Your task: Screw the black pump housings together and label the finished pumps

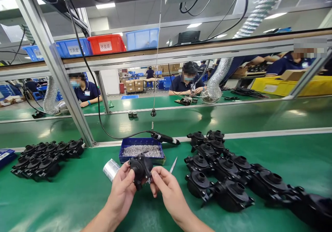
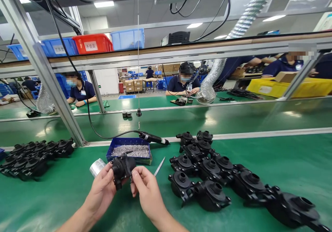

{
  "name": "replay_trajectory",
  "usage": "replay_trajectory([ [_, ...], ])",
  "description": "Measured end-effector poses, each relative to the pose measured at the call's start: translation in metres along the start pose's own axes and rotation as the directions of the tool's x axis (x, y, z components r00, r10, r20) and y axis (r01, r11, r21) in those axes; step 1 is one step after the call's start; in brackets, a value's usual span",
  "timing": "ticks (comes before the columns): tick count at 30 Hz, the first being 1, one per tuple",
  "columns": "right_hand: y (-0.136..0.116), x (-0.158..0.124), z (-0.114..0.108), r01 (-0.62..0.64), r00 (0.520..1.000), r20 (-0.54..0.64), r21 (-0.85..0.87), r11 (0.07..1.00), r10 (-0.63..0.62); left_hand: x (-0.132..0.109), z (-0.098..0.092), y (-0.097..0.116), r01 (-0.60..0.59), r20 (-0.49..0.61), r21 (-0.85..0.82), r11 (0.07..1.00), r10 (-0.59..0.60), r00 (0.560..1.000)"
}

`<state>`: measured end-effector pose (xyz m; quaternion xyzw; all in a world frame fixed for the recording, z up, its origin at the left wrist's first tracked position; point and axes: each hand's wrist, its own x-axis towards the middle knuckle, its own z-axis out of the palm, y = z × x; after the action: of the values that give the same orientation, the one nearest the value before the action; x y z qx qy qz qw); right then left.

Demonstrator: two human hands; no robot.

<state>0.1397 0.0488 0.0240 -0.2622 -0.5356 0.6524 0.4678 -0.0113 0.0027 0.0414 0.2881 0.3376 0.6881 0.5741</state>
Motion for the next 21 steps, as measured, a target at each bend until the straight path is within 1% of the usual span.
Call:
replay_trajectory([
  [3,-0.003,-0.001,0.001,-0.017,1.000,-0.011,0.060,0.998,0.018,0.000,-0.002,-0.002,-0.035,0.011,0.015,0.999,0.035,0.999],
  [5,-0.004,-0.001,0.002,-0.024,0.999,-0.026,0.068,0.997,0.025,0.000,-0.002,-0.002,-0.067,0.022,0.042,0.997,0.066,0.998],
  [9,-0.006,-0.002,0.003,-0.033,0.998,-0.060,0.049,0.998,0.036,-0.002,-0.004,-0.003,-0.136,0.063,0.115,0.984,0.130,0.990],
  [13,-0.008,-0.004,0.002,-0.024,0.996,-0.084,0.005,1.000,0.024,-0.002,-0.005,-0.003,-0.193,0.054,0.166,0.967,0.187,0.981],
  [16,-0.007,-0.003,0.001,-0.054,0.998,-0.045,-0.015,0.998,0.053,-0.002,-0.006,-0.002,-0.240,0.063,0.163,0.957,0.233,0.970],
  [19,-0.003,0.002,-0.002,-0.090,0.996,0.006,-0.049,0.995,0.091,-0.001,-0.007,0.003,-0.211,0.084,0.164,0.964,0.199,0.976],
  [21,-0.002,0.007,-0.006,-0.061,0.998,-0.007,-0.126,0.990,0.061,0.001,-0.008,0.007,-0.150,0.067,0.161,0.975,0.141,0.988],
])
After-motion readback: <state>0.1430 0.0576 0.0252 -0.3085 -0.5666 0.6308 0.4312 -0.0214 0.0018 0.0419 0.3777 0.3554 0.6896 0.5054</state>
